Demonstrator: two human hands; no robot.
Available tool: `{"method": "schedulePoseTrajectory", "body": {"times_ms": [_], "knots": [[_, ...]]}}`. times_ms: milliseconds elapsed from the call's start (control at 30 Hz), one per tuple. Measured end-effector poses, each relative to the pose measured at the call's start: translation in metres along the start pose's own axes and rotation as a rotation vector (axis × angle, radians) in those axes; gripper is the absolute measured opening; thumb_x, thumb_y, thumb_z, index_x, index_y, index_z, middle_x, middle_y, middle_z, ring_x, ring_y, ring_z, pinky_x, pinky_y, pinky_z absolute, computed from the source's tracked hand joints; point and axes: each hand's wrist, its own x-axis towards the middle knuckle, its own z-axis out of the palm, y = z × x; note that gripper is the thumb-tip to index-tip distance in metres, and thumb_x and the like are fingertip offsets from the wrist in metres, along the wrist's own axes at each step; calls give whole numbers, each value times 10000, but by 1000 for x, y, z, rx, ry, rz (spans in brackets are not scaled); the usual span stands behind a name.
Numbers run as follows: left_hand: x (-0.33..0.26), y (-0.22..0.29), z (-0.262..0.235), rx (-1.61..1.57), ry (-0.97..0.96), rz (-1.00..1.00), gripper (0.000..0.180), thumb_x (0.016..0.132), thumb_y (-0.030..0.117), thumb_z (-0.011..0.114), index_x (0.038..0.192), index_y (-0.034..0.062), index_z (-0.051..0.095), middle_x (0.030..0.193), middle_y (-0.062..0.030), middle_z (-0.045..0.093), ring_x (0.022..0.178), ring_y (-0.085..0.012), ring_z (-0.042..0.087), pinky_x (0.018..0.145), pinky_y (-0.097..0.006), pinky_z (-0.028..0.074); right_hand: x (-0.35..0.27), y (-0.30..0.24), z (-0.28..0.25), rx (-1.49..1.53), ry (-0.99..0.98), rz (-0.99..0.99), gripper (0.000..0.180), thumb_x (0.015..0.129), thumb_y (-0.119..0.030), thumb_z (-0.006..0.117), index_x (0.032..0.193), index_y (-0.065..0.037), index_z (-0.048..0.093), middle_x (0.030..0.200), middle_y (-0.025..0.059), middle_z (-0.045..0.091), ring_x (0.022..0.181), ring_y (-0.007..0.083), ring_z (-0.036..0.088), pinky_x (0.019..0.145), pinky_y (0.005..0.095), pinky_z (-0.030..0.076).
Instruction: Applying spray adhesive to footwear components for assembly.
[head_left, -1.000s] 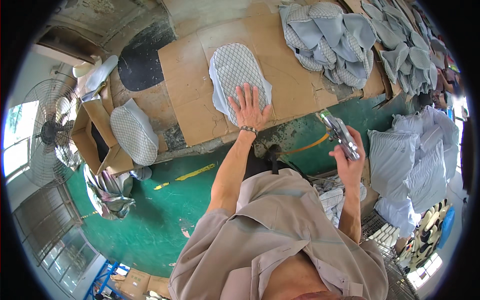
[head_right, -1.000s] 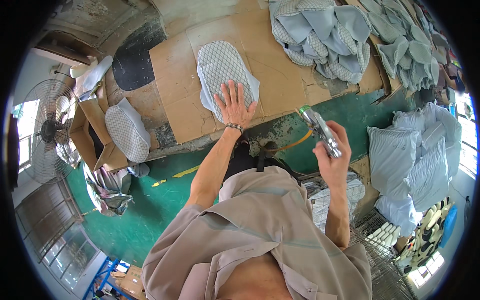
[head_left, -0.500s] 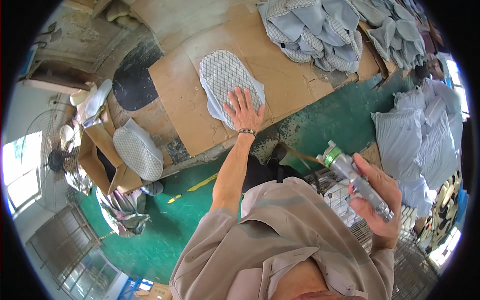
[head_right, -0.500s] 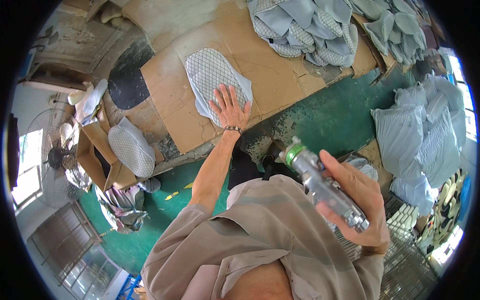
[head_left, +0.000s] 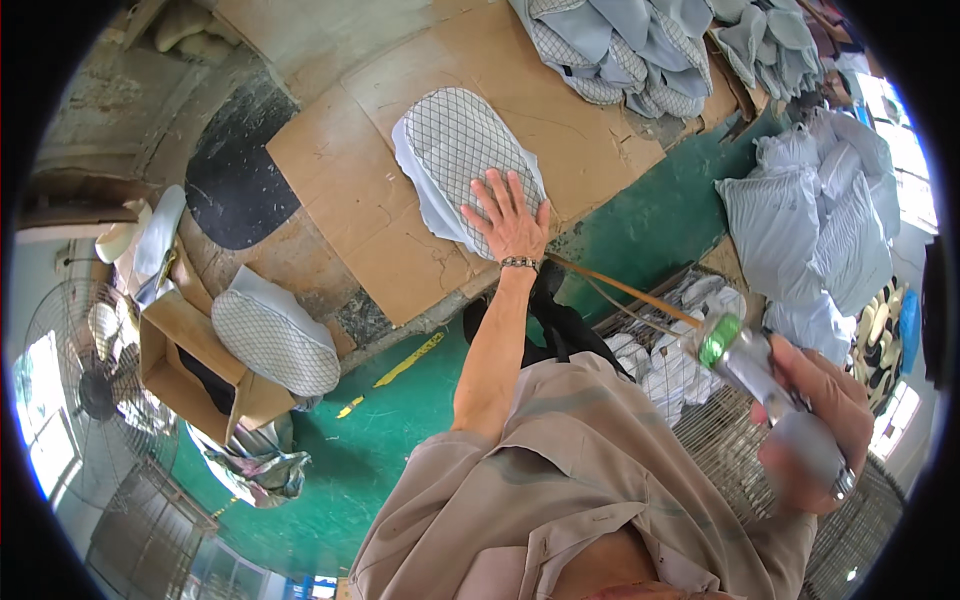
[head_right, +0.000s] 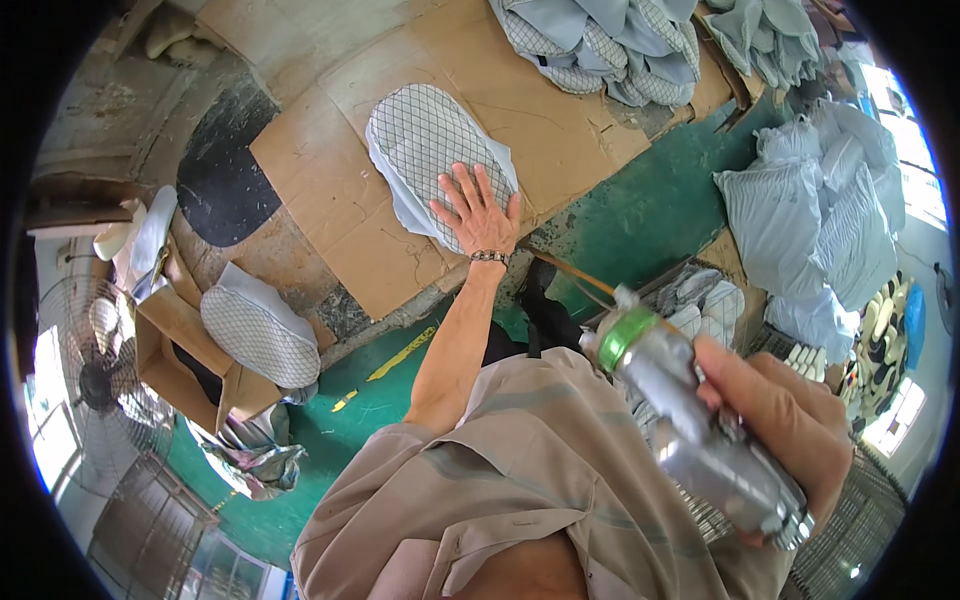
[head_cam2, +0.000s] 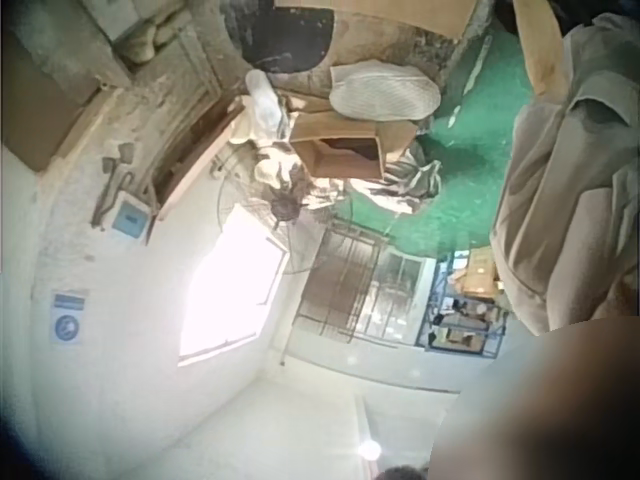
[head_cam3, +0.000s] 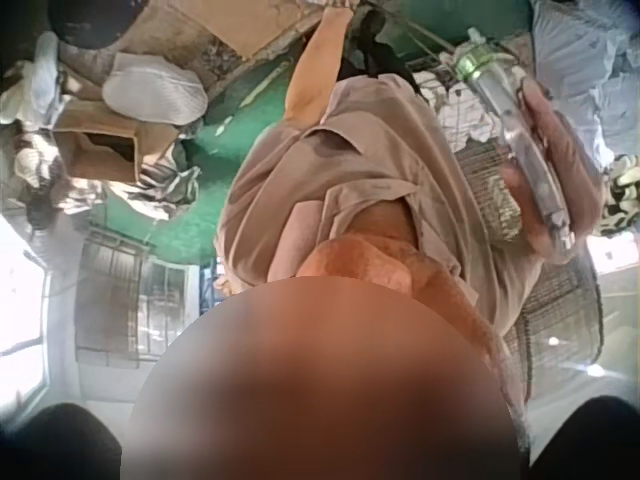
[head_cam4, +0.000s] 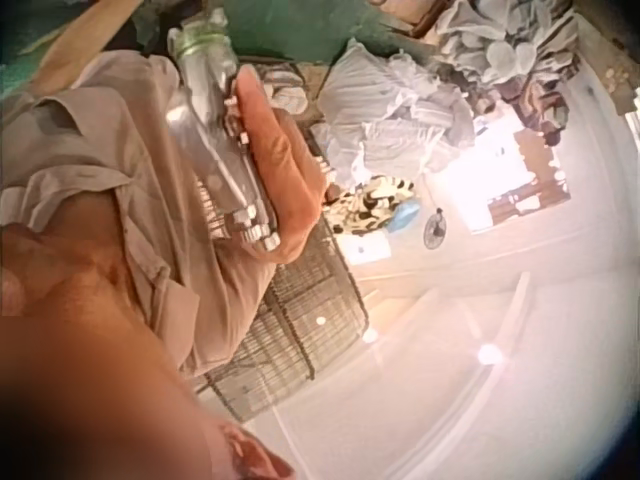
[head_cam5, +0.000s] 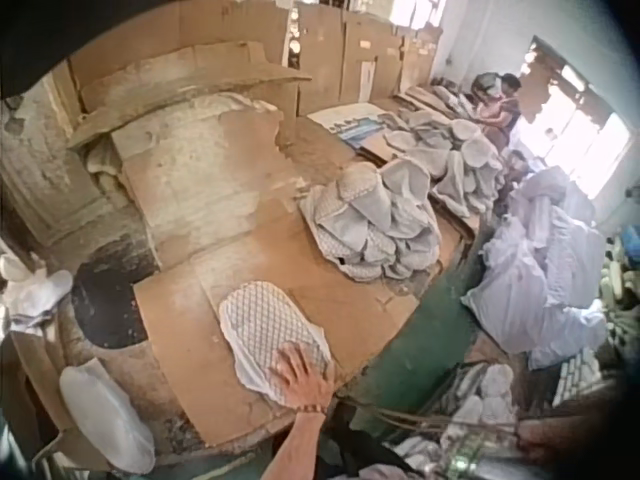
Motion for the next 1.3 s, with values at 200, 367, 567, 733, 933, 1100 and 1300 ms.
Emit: {"method": "schedulePoseTrajectory", "body": {"times_ms": [200,367,567,733,933,1100,1300], "knots": [[0,-4,-2,-32,-20,2,895,919,540,584,1590,59,238,1681,-195,63,1531,-461,40,1182,-699,18,-1,-28,18,19,171,200,826,814,-467,771,1366,104,544,953,135,713,879,209,683,807,348,511],[1,-3,-6,-59,-48,5,882,932,543,554,1593,56,230,1684,-195,45,1534,-456,13,1182,-696,2,-13,-37,37,410,333,283,906,752,-418,819,1408,117,496,1060,171,711,912,220,696,793,312,520],[-1,-6,-7,-67,-49,4,876,937,542,547,1598,68,224,1685,-188,44,1537,-449,8,1184,-690,-10,-6,-36,38,465,94,205,841,802,-319,809,1445,98,464,917,114,686,799,193,660,727,296,498],[1,-4,-7,-77,-49,1,870,937,541,544,1598,72,227,1687,-182,46,1537,-450,21,1184,-692,-7,-4,-49,38,50,-53,-85,730,823,-326,780,1387,75,547,942,183,716,826,241,713,780,332,533],[1,-6,-6,-96,-22,11,875,935,542,543,1597,67,225,1685,-189,50,1537,-449,18,1182,-696,-7,-6,-65,45,-10,91,-39,822,816,-504,787,1324,109,584,829,117,701,710,173,683,668,280,503],[-2,-9,-3,-96,-29,17,883,930,539,555,1593,56,229,1684,-195,51,1535,-454,18,1180,-698,-5,-12,-65,38,-24,113,58,920,831,-585,748,1368,128,529,723,28,642,643,120,592,596,278,433],[-4,-12,-6,-113,-4,31,885,924,523,572,1589,47,235,1682,-203,57,1533,-463,21,1177,-702,-8,-31,-63,42,-27,256,113,954,816,-647,731,1376,101,540,710,21,635,623,86,555,572,251,396]]}}
